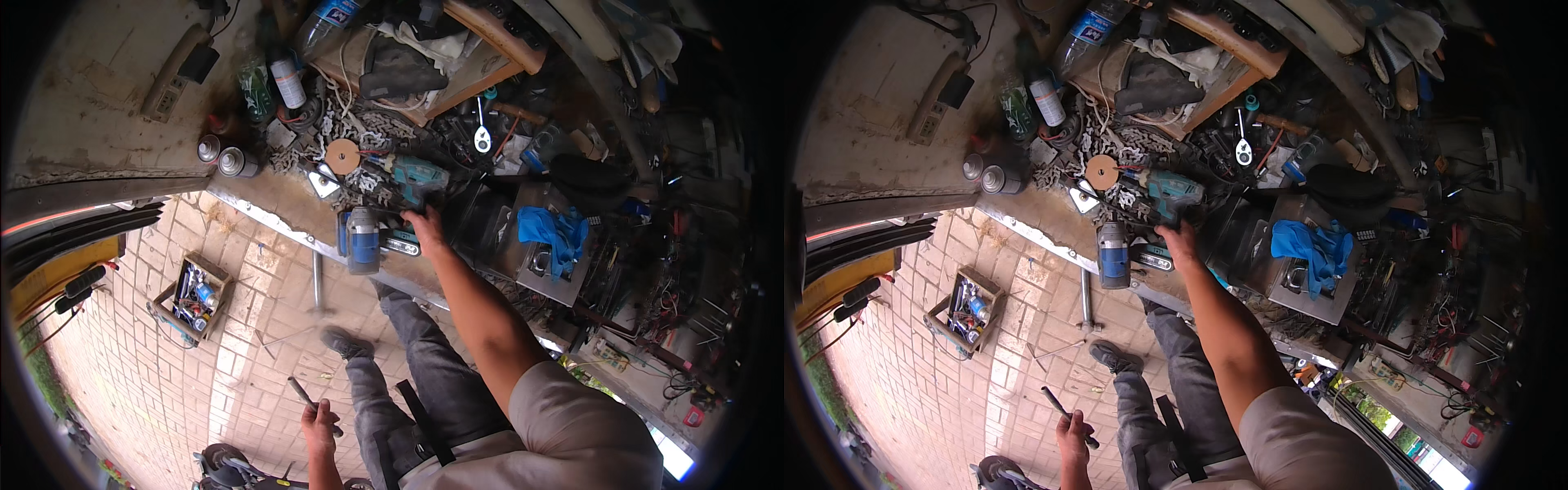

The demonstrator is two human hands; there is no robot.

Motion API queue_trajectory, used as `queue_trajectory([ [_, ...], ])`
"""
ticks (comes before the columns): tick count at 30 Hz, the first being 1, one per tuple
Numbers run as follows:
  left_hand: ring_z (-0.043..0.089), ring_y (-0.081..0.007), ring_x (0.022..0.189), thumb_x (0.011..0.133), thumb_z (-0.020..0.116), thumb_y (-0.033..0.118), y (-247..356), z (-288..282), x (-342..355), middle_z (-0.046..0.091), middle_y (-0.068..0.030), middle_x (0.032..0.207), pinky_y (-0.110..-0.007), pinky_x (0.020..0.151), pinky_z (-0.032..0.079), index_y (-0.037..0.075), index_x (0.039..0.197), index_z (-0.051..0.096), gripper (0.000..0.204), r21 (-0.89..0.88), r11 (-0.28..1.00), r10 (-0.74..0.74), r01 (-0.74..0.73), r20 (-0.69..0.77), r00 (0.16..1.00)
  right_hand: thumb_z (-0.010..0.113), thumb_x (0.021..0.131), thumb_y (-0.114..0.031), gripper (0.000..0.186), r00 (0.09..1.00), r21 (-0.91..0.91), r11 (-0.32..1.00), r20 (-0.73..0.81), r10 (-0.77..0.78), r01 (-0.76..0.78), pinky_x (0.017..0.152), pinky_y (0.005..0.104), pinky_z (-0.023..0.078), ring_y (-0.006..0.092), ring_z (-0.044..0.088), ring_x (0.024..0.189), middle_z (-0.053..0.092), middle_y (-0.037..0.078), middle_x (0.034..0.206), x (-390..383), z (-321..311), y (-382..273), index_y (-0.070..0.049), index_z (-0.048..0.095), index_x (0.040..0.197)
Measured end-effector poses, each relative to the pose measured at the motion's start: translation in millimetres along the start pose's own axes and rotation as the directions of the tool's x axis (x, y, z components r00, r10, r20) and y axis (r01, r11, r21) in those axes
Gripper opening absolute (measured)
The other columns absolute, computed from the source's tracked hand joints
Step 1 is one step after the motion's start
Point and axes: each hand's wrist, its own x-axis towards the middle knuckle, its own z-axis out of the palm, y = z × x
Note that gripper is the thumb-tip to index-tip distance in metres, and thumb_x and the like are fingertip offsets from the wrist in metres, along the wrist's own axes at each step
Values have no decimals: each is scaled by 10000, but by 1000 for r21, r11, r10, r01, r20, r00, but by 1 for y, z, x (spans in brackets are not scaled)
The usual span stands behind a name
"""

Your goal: The person moves a gray electric scooter from a parking area to a workshop, opens the seat to access the under-seat compartment, retrieves a wrench and an impact driver, and uses the impact driver to remove screws from the scooter's frame.

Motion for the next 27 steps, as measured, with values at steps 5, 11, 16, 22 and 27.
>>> queue_trajectory([
  [5,465,-74,489,805,710,316,65,68,34,490,9,579,-222,438,354,50,756,551,314,137,971,187,-195,68,980,715,701,-115,275,996,-71,995,-53,-70,66,696,325,450,173,561,767,617,55,857,29,5,41,-38,602,940],
  [11,477,-234,690,647,835,304,146,170,93,492,-145,824,-362,615,429,-28,870,440,562,528,452,792,-719,133,596,731,702,-291,535,987,-552,827,-44,-157,107,860,383,455,302,593,995,618,188,1084,39,-1,37,29,568,1099],
  [16,512,-402,963,551,840,452,181,232,111,489,-215,1040,-450,806,439,-41,1043,445,801,684,352,751,-639,201,629,712,724,-73,523,975,-193,967,-108,-192,169,764,320,498,206,603,869,616,148,999,34,-17,47,45,475,1175],
  [22,585,-377,905,584,780,421,185,242,121,603,-203,947,-458,772,469,15,1012,460,671,761,376,677,-529,164,718,708,739,-63,500,998,-129,990,-26,-56,52,743,304,496,193,610,853,635,136,958,16,-42,62,45,471,1166],
  [27,618,-325,759,597,787,398,206,197,127,620,-181,846,-406,704,490,-13,961,472,633,723,455,677,-520,98,729,710,740,-87,495,993,-311,948,114,-30,65,735,304,484,187,619,848,654,122,942,17,-54,73,34,491,1167],
])
